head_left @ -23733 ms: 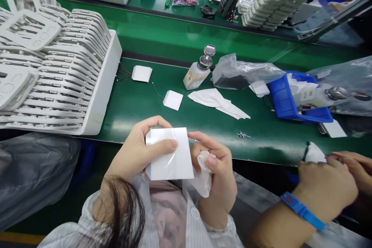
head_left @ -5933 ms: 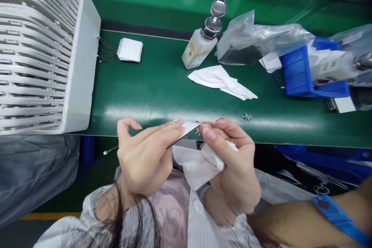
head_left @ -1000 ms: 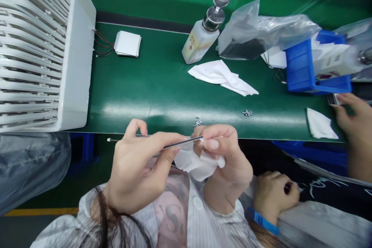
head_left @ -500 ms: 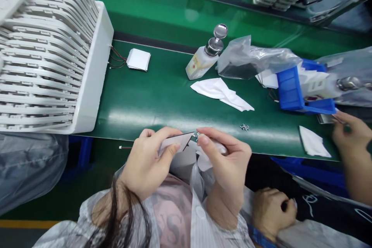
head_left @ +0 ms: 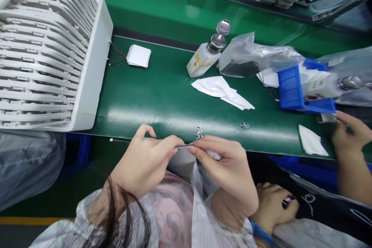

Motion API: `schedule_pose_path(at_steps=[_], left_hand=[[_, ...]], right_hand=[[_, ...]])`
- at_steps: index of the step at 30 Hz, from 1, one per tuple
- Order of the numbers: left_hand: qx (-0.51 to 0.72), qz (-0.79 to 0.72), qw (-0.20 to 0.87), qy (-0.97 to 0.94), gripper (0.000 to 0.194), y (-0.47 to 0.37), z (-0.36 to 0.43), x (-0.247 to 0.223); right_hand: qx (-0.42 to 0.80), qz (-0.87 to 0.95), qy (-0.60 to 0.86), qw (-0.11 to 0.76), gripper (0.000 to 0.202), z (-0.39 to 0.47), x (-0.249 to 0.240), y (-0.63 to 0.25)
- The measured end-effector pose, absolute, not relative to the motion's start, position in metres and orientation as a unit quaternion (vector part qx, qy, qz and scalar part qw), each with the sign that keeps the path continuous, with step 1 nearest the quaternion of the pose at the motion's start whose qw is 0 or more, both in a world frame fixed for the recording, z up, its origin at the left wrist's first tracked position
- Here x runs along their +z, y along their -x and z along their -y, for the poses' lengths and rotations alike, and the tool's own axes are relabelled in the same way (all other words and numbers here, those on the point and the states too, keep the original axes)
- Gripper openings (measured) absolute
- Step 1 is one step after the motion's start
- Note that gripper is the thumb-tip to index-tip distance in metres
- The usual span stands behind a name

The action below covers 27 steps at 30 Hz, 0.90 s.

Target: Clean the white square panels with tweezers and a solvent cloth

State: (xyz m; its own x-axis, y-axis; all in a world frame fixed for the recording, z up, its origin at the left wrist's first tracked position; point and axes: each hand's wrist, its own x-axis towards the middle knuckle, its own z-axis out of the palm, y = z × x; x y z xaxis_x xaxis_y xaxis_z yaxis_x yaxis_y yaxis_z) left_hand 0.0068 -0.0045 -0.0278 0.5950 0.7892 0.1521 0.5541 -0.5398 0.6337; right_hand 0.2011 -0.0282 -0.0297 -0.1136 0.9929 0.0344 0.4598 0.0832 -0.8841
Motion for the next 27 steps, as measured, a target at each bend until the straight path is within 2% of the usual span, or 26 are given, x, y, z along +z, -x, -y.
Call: schedule_pose_path(at_steps=[7, 15, 27], left_hand=[[0.215, -0.372, 0.284, -0.857, 0.021, -0.008, 0.004, -0.026], [0.228, -0.434, 0.356, -0.795, 0.022, -0.012, 0.003, -0.019], [0.197, -0.562, 0.475, -0.648, 0.022, -0.016, 0.005, -0.020]], right_hand=[[0.432, 0.611, 0.570, 0.340, 0.018, 0.030, -0.027, -0.205], [0.601, 0.425, 0.576, 0.356, 0.013, 0.030, -0.027, -0.203], [0.632, 0.361, 0.562, 0.394, 0.011, 0.027, -0.035, -0.201]])
